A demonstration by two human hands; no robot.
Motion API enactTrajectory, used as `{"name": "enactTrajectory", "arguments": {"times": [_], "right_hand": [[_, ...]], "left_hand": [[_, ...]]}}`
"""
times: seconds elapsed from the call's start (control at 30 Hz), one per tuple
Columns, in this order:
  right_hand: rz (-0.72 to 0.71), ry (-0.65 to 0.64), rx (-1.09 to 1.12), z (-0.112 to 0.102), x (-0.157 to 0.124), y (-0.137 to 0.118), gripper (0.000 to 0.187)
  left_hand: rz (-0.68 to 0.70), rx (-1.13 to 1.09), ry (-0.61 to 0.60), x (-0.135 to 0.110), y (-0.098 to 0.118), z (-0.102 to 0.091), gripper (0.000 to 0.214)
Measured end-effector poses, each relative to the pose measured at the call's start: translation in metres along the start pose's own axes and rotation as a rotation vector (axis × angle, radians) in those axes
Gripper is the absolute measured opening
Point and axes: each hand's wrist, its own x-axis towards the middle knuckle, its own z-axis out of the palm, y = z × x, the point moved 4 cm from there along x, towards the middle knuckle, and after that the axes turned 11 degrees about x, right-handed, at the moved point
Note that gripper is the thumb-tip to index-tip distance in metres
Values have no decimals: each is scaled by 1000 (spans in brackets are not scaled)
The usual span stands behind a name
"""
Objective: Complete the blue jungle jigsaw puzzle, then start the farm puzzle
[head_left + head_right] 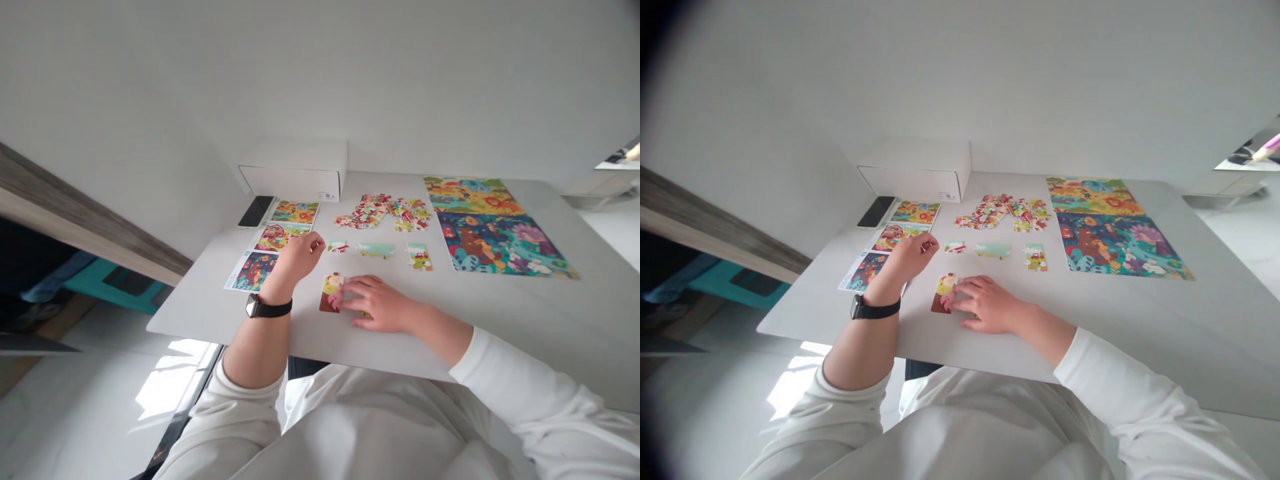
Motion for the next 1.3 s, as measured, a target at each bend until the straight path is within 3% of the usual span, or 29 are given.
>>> {"name": "enactTrajectory", "arguments": {"times": [0.13, 0.3, 0.37, 0.43, 0.53, 0.63, 0.7, 0.8, 0.9, 1.0, 1.1, 1.3], "right_hand": [[56, 232, 26, -43, -6, 22, 43], [230, 663, 215, -113, -23, 80, 26], [304, 850, 483, -132, -29, 107, 24], [370, 1066, 916, -143, -34, 135, 25], [401, 1258, 1433, -150, -36, 167, 29], [512, 1346, 1471, -153, -37, 192, 30], [636, 1291, 1246, -154, -34, 203, 25], [766, 959, 702, -148, -17, 208, 14], [759, 543, 211, -130, 10, 204, 32], [763, 280, -77, -111, 26, 199, 46], [816, 176, -187, -101, 28, 200, 49], [810, 162, -192, -106, 25, 200, 45]], "left_hand": [[-80, -9, 27, 15, -9, 1, 19], [-52, 62, 14, 52, -15, -2, 21], [-31, 85, 6, 71, -12, -2, 22], [-8, 105, 5, 89, -6, 0, 24], [30, 128, -33, 113, 6, 11, 27], [56, 131, -101, 131, 19, 25, 33], [98, 145, -124, 139, 30, 34, 35], [265, 190, -141, 148, 48, 48, 41], [443, 243, -185, 152, 64, 65, 43], [478, 282, -220, 154, 67, 78, 41], [457, 297, -230, 156, 63, 83, 43], [402, 315, -230, 158, 58, 78, 50]]}}
